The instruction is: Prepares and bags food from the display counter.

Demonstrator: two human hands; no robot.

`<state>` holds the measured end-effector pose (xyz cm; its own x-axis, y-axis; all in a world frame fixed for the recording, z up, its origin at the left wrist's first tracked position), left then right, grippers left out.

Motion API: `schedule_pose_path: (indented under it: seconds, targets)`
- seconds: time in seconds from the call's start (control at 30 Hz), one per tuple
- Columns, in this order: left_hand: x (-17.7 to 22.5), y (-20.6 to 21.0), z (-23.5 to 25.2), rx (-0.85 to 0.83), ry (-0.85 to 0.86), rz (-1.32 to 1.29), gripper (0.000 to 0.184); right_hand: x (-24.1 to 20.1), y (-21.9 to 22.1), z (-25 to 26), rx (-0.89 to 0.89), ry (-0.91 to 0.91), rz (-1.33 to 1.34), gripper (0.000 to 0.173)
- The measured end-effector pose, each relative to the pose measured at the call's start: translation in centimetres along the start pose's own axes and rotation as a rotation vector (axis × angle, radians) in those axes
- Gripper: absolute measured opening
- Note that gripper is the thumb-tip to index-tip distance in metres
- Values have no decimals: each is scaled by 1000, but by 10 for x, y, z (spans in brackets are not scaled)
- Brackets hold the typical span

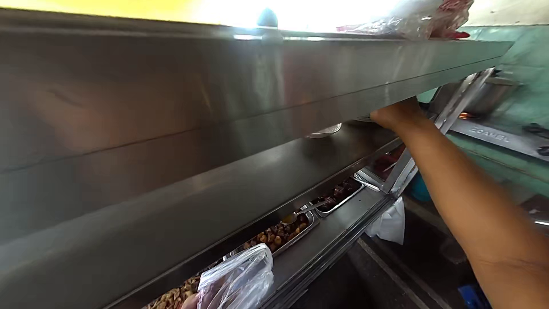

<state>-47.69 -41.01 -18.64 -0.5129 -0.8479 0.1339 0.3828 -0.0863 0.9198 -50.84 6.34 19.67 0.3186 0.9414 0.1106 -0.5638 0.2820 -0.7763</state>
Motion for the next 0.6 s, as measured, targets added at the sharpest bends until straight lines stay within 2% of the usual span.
schedule_pose_path:
  seconds: [0.07, 0.17, 0.23, 0.3, 0.37, 0.4, 0.5, 0.6]
  targets:
    - [0, -8, -5, -15, 5, -11, 37, 9, 1, 1, 80, 2, 124, 28]
    - [-6, 0, -14, -24, 46, 11, 35, 26, -4, -10, 181, 29, 562, 32]
    - [-15, 21, -22, -28, 65, 24, 36, 39, 2, -23, 134, 124, 944, 40]
    - [-29, 47, -28, 1, 93, 16, 39, 50, 7, -45, 124, 201, 1190, 39]
    - [-47, 67, -34, 34, 104, 11, 46, 55, 9, -76, 139, 155, 1254, 24]
    - [-57, 79, -34, 68, 104, 20, 47, 54, 10, -96, 125, 127, 1265, 24]
    - [-90, 100, -32, 203, 130, 30, 43, 28, 12, -166, -7, 71, 1281, 36]
    - [-122, 98, -31, 153, 80, -42, 46, -21, 42, -236, -286, -89, 1306, 60]
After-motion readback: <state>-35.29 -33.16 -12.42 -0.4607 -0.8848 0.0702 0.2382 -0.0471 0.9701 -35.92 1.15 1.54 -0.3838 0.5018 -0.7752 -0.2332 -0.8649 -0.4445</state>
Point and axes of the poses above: each hand's wrist, its own z-axis towards the middle knuckle, its own y-axis out of the palm, x = y × z, the point moved 4 cm from there along z, towards the middle knuckle, and after that the axes turned 2 degrees about y, right-handed, at the moved point
